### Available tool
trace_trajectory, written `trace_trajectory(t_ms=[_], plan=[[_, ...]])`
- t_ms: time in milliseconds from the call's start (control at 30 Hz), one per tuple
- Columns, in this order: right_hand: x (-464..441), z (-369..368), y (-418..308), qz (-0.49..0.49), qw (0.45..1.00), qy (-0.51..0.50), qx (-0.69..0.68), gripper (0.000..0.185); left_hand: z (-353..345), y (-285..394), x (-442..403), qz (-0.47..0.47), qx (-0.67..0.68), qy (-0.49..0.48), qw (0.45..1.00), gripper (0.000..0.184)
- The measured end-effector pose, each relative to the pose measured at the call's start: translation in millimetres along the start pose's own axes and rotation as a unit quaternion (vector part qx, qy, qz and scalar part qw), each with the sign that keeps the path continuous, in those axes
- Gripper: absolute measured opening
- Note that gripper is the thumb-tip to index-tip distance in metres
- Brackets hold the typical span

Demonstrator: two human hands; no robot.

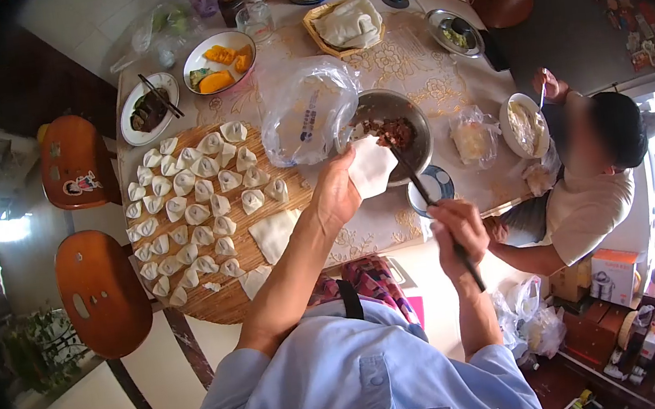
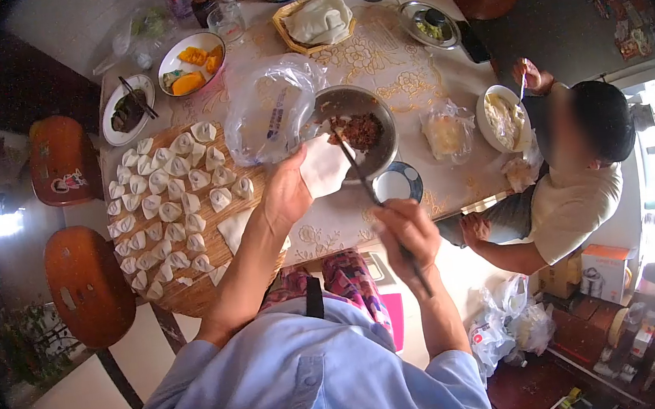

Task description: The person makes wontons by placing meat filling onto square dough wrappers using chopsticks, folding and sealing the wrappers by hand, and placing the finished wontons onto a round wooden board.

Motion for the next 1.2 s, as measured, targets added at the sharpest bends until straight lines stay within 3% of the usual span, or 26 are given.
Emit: trace_trajectory(t_ms=[133, 233, 300, 433, 467, 533, 667, 833, 1033, 1200], plan=[[9.7, -20.0, -8.2, 0.175, 0.979, -0.097, 0.03, 0.03, -0.7, 0.3, 0.1, -0.002, 0.06, -0.04, 0.997, 0.033], [13.2, -25.0, -17.1, 0.213, 0.962, -0.147, 0.089, 0.028, -3.3, 3.8, 3.2, -0.014, 0.092, -0.042, 0.995, 0.032], [6.5, -14.5, -18.2, 0.166, 0.975, -0.148, 0.027, 0.028, -3.1, 7.5, 6.1, -0.016, 0.093, -0.01, 0.996, 0.032], [-7.3, 14.3, -3.1, -0.001, 0.997, -0.075, -0.03, 0.016, 5.0, 10.3, 3.0, 0.022, 0.155, -0.111, 0.981, 0.037], [-8.7, 15.4, 5.9, -0.074, 0.988, -0.021, -0.136, 0.016, 7.7, 9.3, 3.0, 0.019, 0.134, -0.106, 0.985, 0.037], [-5.6, 9.0, 31.7, -0.202, 0.92, 0.068, -0.33, 0.027, -0.3, 11.8, 10.9, 0.014, 0.09, -0.097, 0.991, 0.038], [-7.0, -1.9, 62.6, -0.343, 0.831, 0.07, -0.433, 0.025, 2.1, 13.9, 23.1, -0.002, 0.046, -0.079, 0.996, 0.04], [-13.1, -1.8, 93.0, -0.335, 0.854, 0.139, -0.372, 0.026, 45.3, 29.5, 26.8, -0.06, 0.07, -0.056, 0.994, 0.045], [-19.5, -58.0, 146.2, -0.318, 0.917, 0.058, -0.235, 0.027, 47.0, 26.9, 37.4, -0.067, 0.113, -0.042, 0.99, 0.042], [-21.1, -77.1, 165.7, -0.323, 0.922, 0.05, -0.208, 0.032, 50.8, 25.5, 41.6, -0.072, 0.1, -0.004, 0.992, 0.041]])
Point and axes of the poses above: each hand's wrist, its own x-axis away from the middle knuckle, its own z-axis out of the back of the hand, y = z × x, the point moved 3 cm from there along -x, towards the middle knuckle, and after that the axes turned 2 degrees about z, right-handed, at the moved point
